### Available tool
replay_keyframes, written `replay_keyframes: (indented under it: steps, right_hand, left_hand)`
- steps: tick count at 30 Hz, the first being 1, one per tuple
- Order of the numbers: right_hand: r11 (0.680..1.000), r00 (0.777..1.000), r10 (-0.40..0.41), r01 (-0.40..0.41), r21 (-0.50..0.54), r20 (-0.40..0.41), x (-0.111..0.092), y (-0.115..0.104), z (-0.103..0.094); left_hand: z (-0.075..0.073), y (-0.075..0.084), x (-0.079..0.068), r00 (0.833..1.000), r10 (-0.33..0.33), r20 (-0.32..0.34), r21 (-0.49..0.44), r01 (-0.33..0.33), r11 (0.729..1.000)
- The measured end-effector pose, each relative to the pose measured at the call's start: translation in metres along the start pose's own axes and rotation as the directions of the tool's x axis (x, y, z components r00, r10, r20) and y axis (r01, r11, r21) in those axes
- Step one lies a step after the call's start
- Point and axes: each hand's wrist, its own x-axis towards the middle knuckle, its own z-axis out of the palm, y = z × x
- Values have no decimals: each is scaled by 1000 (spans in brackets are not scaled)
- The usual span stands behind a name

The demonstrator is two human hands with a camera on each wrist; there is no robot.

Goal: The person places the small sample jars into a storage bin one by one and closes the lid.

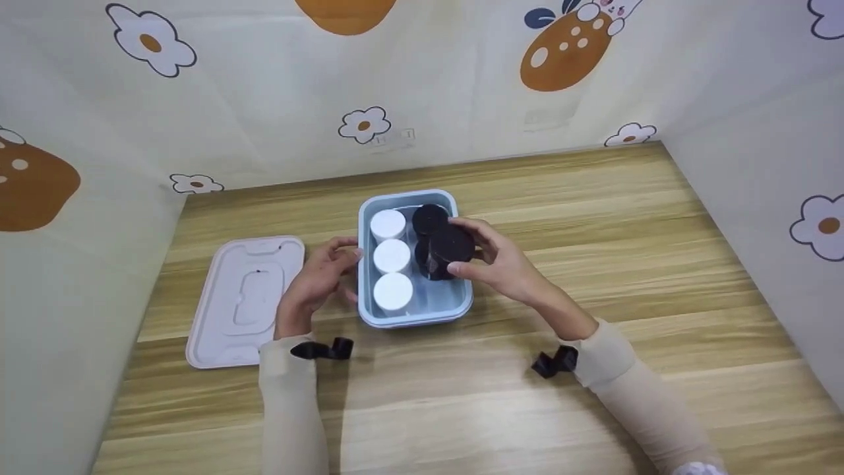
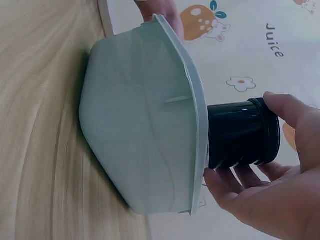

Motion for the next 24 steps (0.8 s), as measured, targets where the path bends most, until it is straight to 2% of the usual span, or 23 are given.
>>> replay_keyframes:
  steps: [8,11,13,18,21,24]
  right_hand:
    - [999,994,51,-50,-14,99,0,3,6]
    - [994,991,67,-57,-90,115,0,3,8]
    - [986,991,43,-21,-167,127,2,3,9]
    - [925,989,-33,86,-370,145,4,0,10]
    - [885,985,-31,105,-454,167,6,-3,11]
    - [860,978,-18,120,-496,207,7,-6,13]
  left_hand:
    - [1,0,0,1000,-24,0,-10,24,1000]
    - [1,0,-1,1000,-27,3,-11,27,1000]
    - [1,0,0,1000,-27,2,-16,27,1000]
    - [2,2,1,1000,-27,9,0,27,1000]
    - [1,3,1,1000,-24,8,17,24,1000]
    - [0,2,0,1000,-23,3,20,23,1000]
